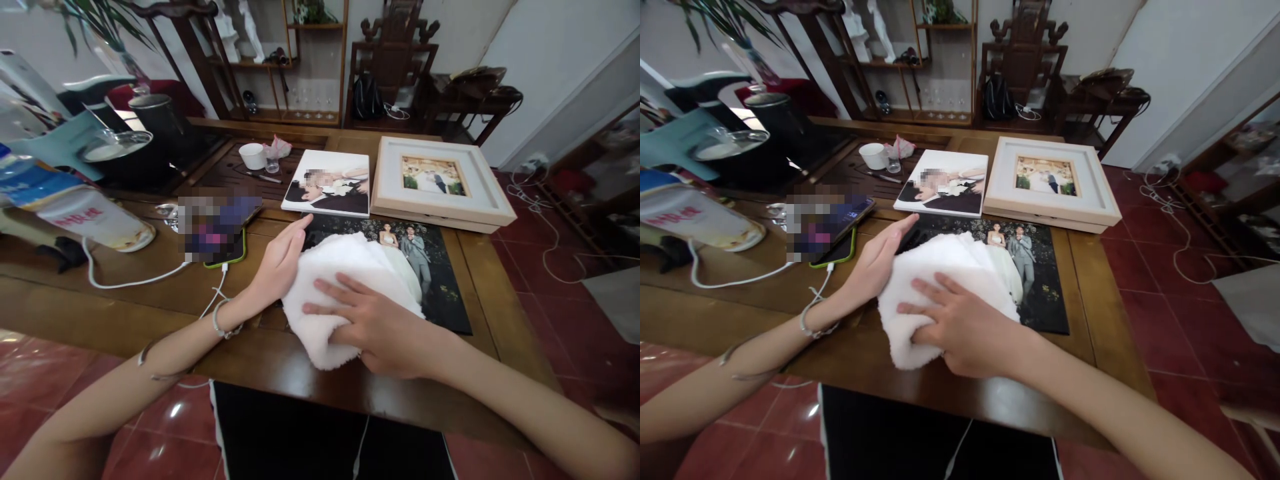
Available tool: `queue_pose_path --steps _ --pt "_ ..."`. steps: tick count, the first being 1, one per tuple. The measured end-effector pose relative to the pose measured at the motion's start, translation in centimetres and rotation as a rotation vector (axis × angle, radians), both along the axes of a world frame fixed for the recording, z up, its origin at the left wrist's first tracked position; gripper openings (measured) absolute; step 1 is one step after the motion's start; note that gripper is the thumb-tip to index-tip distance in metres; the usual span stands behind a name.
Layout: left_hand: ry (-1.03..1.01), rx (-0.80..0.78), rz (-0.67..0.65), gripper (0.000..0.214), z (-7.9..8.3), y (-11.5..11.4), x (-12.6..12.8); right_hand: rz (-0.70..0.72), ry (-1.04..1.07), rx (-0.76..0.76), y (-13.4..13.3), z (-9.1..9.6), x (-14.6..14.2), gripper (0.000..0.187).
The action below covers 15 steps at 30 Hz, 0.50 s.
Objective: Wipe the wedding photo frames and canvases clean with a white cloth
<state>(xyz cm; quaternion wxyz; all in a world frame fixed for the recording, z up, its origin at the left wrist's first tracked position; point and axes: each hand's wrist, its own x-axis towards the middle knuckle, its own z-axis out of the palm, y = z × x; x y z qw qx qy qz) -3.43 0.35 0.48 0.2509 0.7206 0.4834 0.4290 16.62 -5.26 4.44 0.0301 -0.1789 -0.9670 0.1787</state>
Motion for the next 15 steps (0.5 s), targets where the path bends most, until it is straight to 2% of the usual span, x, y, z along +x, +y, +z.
queue_pose_path --steps 2,5,7,10,12,15 --pt "0.036 0.027 -0.017 0.044 -0.1 -0.2 0.2 -0.003 -0.013 -0.074 0.0 1.1 0.9 0.052" --pt "0.129 0.073 -0.092 0.04 -0.4 -0.4 0.3 -0.172 -0.063 -0.172 0.4 2.8 3.2 0.057" --pt "0.199 0.102 -0.164 0.036 -0.6 -0.4 0.3 -0.329 -0.093 -0.201 1.2 3.3 5.1 0.049" --pt "0.279 0.158 -0.245 0.036 -1.2 -0.2 0.2 -0.502 -0.032 -0.143 3.1 3.0 6.9 0.037" --pt "0.308 0.178 -0.262 0.037 -1.6 -0.1 0.1 -0.574 0.048 -0.097 4.5 2.3 6.7 0.028" --pt "0.338 0.162 -0.264 0.037 -1.9 0.0 0.0 -0.603 0.171 -0.052 6.5 1.7 3.9 0.019"
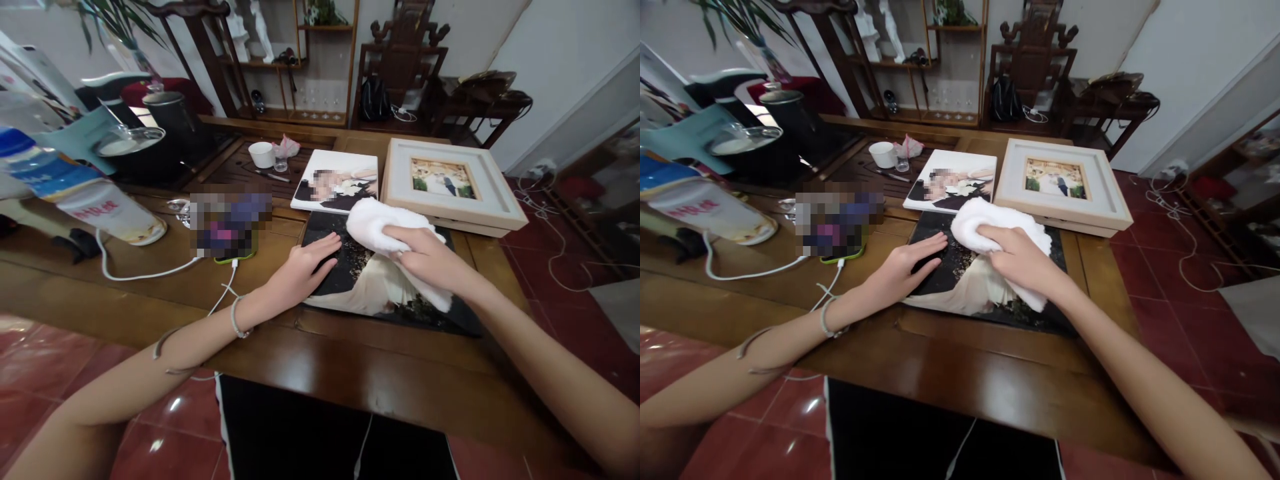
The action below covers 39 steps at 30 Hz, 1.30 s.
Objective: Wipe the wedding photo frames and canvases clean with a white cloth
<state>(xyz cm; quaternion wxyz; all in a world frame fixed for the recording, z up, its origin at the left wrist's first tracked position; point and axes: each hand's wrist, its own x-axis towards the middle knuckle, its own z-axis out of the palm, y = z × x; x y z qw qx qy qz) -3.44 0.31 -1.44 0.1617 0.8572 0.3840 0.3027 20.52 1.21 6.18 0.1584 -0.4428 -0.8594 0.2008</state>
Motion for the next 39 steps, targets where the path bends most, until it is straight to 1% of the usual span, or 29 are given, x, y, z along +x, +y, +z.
queue_pose_path --steps 2,5,7,9,11,13,15,17,19,21,22,24,27,29,31,32,34,37,39 --pt "0.013 -0.003 0.0 0.037 0.1 0.0 0.0 0.055 0.059 0.05 1.0 0.2 -2.6 0.02" --pt "0.018 -0.012 0.001 0.033 0.5 -0.1 0.0 0.187 0.073 0.059 1.8 1.1 -5.9 0.027" --pt "0.015 -0.028 -0.008 0.03 0.8 -0.1 0.0 0.216 0.06 0.058 1.9 1.5 -6.9 0.03" --pt "0.002 -0.033 -0.022 0.029 1.0 -0.1 0.0 0.203 0.042 0.062 1.7 1.7 -6.9 0.027" --pt "-0.013 -0.014 -0.033 0.03 0.9 0.0 0.0 0.172 0.017 0.065 1.1 1.5 -5.8 0.023" --pt "-0.018 0.009 -0.025 0.033 0.6 0.1 0.0 0.132 -0.004 0.064 0.3 1.0 -3.7 0.02" --pt "-0.02 0.024 -0.016 0.036 0.3 0.1 0.0 0.071 -0.031 0.058 -0.5 0.4 -0.8 0.019" --pt "-0.017 0.023 -0.011 0.037 0.1 0.1 0.0 -0.02 -0.079 0.055 -1.2 -0.2 2.6 0.018" --pt "-0.013 0.023 -0.008 0.037 0.1 0.1 0.0 -0.108 -0.124 0.091 -1.9 -0.8 5.9 0.017" --pt "-0.016 0.027 -0.003 0.037 0.1 0.1 0.0 -0.16 -0.173 0.102 -3.0 -1.3 8.1 0.016" --pt "-0.019 0.03 -0.001 0.037 0.1 0.1 0.0 -0.175 -0.203 0.09 -3.8 -1.5 8.6 0.017" --pt "-0.024 0.032 0.001 0.036 0.2 0.1 0.0 -0.204 -0.265 0.05 -6.1 -1.9 8.7 0.024" --pt "-0.026 0.03 0.003 0.036 0.2 0.1 0.0 -0.201 -0.304 0.039 -10.8 -2.1 7.3 0.04" --pt "-0.031 0.025 0.001 0.037 0.2 0.1 0.0 -0.086 -0.298 0.044 -13.8 -2.0 6.2 0.05" --pt "-0.03 0.021 0.002 0.036 0.3 0.1 0.0 0.006 -0.28 0.052 -15.6 -1.7 5.8 0.057" --pt "-0.024 0.02 0.003 0.036 0.3 0.1 0.0 0.024 -0.27 0.05 -15.7 -1.5 5.8 0.058" --pt "-0.006 0.018 0.001 0.036 0.2 0.2 -0.1 -0.002 -0.242 0.036 -14.6 -1.2 6.3 0.056" --pt "0.016 0.017 -0.002 0.037 0.0 0.2 -0.2 -0.092 -0.202 -0.005 -10.3 -1.0 7.3 0.044" --pt "0.02 0.018 -0.003 0.037 -0.1 0.2 -0.3 -0.113 -0.207 -0.024 -7.0 -1.0 7.9 0.034"
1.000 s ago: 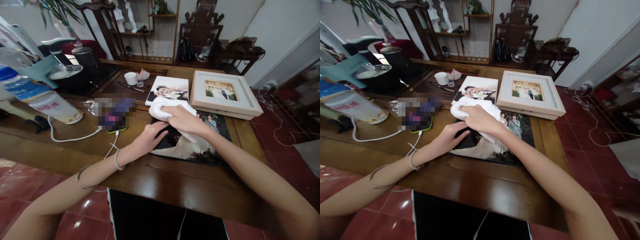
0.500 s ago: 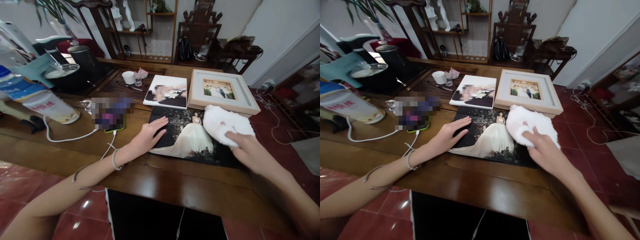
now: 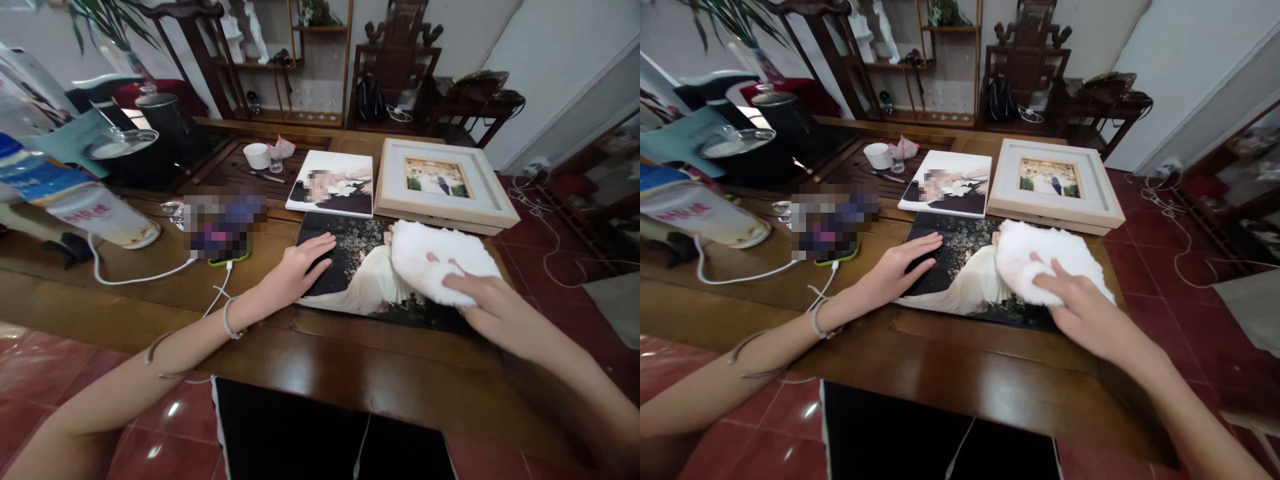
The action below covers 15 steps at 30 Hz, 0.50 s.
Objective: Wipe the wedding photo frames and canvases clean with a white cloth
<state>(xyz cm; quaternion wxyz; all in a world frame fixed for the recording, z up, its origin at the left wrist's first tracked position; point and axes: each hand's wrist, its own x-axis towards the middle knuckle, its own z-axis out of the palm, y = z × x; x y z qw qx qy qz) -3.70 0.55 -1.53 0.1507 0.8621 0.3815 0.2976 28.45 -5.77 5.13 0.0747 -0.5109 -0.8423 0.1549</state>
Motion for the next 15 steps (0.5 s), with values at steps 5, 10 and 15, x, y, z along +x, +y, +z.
queue_pose_path --steps 5,10,15 --pt "0.003 -0.005 0.003 0.037 -0.1 0.0 0.0 -0.031 -0.053 0.088 3.2 -0.8 -0.5 0.032" --pt "-0.015 -0.007 0.008 0.037 -0.2 -0.1 0.1 0.02 -0.094 0.036 -2.6 -0.6 -4.3 0.047" --pt "0.013 -0.025 0.019 0.038 -0.1 -0.1 0.1 0.257 -0.035 -0.016 -6.8 0.9 -6.5 0.053"
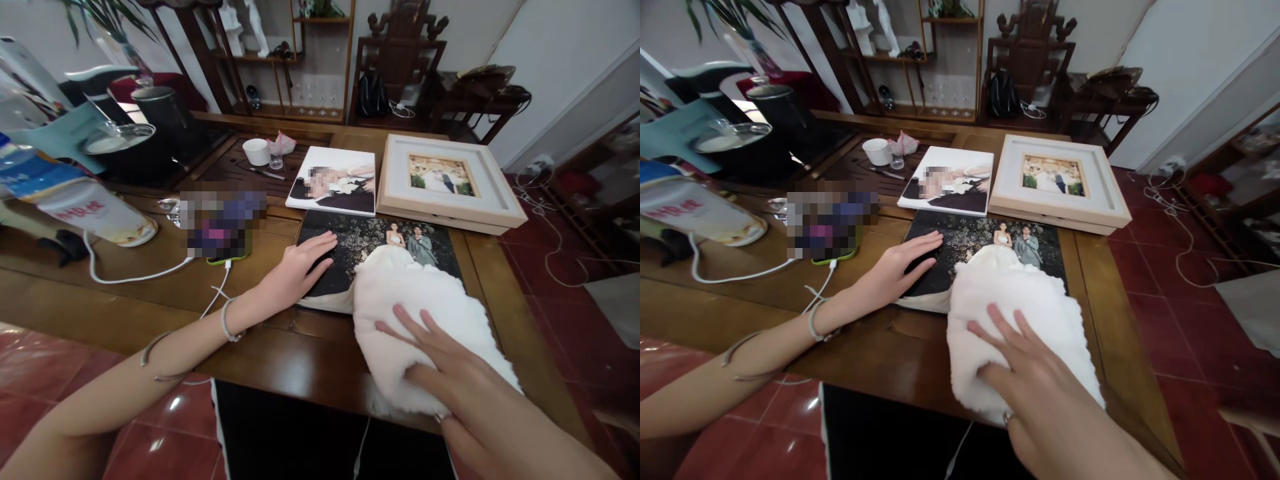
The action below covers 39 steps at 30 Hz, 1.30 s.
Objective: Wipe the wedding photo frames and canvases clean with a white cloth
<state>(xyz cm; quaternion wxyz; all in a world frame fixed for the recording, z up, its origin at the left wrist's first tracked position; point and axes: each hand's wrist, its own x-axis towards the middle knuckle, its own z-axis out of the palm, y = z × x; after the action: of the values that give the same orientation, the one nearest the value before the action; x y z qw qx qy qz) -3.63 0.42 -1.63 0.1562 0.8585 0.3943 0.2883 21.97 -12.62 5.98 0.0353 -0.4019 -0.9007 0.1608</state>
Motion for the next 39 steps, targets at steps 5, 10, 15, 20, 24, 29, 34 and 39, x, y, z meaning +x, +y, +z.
queue_pose_path --steps 5,10,15,20,24,29,34,39 --pt "0.016 0.009 -0.003 0.037 0.1 0.0 -0.1 -0.103 -0.06 0.012 5.1 -1.0 1.2 0.048" --pt "0.007 0.008 -0.01 0.038 0.0 0.0 -0.1 -0.208 -0.131 0.078 11.5 -0.8 0.4 0.045" --pt "-0.022 0.0 -0.008 0.038 0.1 -0.1 0.0 -0.116 -0.193 0.097 8.6 0.2 -3.3 0.045" --pt "0.009 -0.05 0.018 0.038 0.4 -0.2 0.1 0.111 -0.111 0.001 2.5 -0.3 -5.0 0.043" --pt "0.079 -0.088 0.017 0.039 0.7 -0.3 0.1 0.09 -0.053 -0.008 3.7 0.0 -4.3 0.051" --pt "0.071 -0.065 0.006 0.041 0.5 -0.3 0.1 -0.048 -0.013 0.144 10.2 -1.5 -2.7 0.059" --pt "0.054 -0.051 -0.005 0.041 0.2 -0.2 0.0 -0.068 -0.011 0.272 13.0 -3.3 -2.1 0.061" --pt "0.047 -0.041 -0.011 0.041 0.2 -0.1 0.0 -0.036 -0.09 0.125 8.0 -1.5 -4.1 0.052"
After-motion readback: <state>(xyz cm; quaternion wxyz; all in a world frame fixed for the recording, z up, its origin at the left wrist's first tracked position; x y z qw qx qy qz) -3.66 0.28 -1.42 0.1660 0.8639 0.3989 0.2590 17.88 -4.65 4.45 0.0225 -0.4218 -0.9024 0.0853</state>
